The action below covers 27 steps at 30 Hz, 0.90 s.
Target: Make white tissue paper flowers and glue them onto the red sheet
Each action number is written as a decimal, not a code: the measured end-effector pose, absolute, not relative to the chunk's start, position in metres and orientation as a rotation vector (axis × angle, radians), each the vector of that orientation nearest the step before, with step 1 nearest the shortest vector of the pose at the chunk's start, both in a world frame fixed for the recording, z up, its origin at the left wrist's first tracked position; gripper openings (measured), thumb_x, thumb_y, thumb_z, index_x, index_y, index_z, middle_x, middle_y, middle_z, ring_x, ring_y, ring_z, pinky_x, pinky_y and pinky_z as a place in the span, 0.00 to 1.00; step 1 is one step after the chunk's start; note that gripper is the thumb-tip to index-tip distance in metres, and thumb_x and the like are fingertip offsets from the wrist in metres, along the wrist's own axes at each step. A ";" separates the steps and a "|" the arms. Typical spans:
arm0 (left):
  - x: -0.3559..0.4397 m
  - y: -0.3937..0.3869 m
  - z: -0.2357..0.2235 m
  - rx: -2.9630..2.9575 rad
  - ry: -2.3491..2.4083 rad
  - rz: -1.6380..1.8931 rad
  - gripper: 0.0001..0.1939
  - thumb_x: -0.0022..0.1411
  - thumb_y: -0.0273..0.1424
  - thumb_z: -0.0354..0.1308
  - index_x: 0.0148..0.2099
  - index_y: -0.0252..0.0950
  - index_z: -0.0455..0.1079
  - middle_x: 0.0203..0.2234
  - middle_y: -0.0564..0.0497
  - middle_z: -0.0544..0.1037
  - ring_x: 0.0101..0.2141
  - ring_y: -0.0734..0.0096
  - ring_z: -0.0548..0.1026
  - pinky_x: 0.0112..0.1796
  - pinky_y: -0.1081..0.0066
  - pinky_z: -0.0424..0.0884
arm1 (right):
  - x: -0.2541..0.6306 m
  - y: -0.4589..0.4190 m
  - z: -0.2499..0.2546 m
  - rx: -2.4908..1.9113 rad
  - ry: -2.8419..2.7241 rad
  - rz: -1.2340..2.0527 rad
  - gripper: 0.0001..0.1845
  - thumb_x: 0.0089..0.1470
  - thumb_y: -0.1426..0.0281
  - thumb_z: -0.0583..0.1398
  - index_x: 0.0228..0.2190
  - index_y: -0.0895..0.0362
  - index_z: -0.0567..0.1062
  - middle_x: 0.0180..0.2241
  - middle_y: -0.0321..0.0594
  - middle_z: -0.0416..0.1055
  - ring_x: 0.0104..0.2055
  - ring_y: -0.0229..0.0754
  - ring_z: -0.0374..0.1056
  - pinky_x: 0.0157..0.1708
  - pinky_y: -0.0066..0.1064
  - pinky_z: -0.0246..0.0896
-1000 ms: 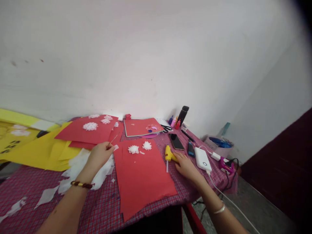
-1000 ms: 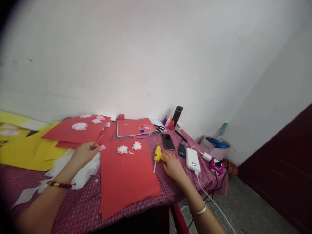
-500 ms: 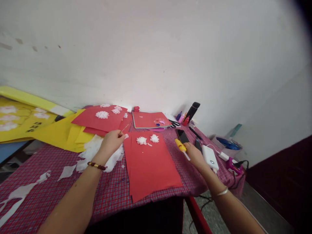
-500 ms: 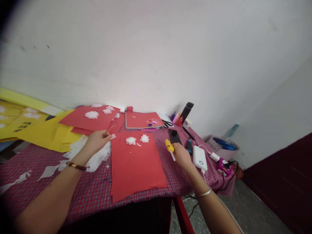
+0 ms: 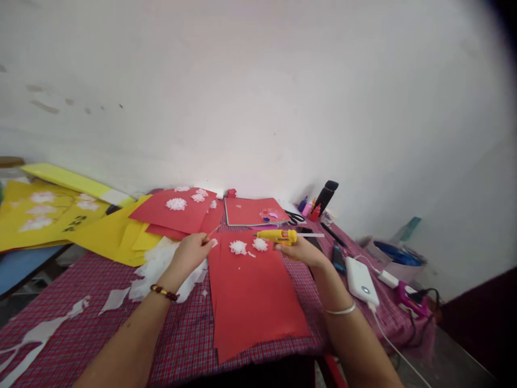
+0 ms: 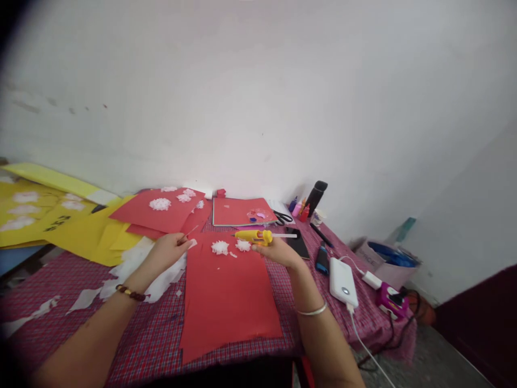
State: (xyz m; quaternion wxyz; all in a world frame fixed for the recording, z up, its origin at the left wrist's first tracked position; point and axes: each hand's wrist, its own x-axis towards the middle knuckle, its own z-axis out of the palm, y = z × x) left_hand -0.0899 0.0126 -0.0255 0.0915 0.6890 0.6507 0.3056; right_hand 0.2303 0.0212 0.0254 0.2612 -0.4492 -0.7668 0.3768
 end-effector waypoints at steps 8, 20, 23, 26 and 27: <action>-0.081 0.007 -0.022 1.998 1.874 0.937 0.09 0.54 0.37 0.51 0.27 0.37 0.62 0.20 0.54 0.68 0.24 0.71 0.66 0.26 0.73 0.55 | 0.232 0.031 -0.009 -1.172 -2.030 1.215 0.21 0.47 0.55 0.61 0.36 0.59 0.72 0.21 0.32 0.61 0.21 0.31 0.53 0.18 0.22 0.48; 0.014 0.015 -0.016 2.270 1.719 0.480 0.11 0.58 0.30 0.47 0.29 0.34 0.68 0.22 0.51 0.73 0.25 0.72 0.70 0.26 0.74 0.59 | 0.271 0.051 -0.004 -1.226 -1.373 1.036 0.15 0.46 0.60 0.60 0.26 0.60 0.70 0.15 0.31 0.61 0.16 0.30 0.54 0.14 0.21 0.47; 0.028 0.021 -0.020 2.409 1.798 0.315 0.10 0.58 0.29 0.48 0.32 0.34 0.71 0.27 0.44 0.77 0.30 0.65 0.74 0.28 0.71 0.60 | 0.279 0.056 -0.004 -1.183 -1.253 1.017 0.13 0.46 0.61 0.60 0.26 0.60 0.70 0.16 0.33 0.63 0.16 0.30 0.54 0.13 0.21 0.48; 0.032 0.024 -0.022 2.523 1.808 0.153 0.12 0.60 0.31 0.48 0.34 0.34 0.72 0.30 0.40 0.78 0.33 0.60 0.75 0.29 0.69 0.61 | 0.281 0.057 -0.002 -1.160 -1.187 1.030 0.12 0.46 0.63 0.61 0.26 0.60 0.70 0.18 0.34 0.66 0.16 0.29 0.54 0.12 0.21 0.47; 0.033 0.025 -0.022 2.556 1.802 0.104 0.12 0.60 0.31 0.47 0.35 0.35 0.72 0.31 0.40 0.78 0.34 0.59 0.76 0.30 0.69 0.62 | 0.280 0.056 -0.002 -1.147 -1.178 1.031 0.11 0.46 0.63 0.61 0.27 0.60 0.70 0.19 0.35 0.67 0.16 0.29 0.54 0.12 0.21 0.47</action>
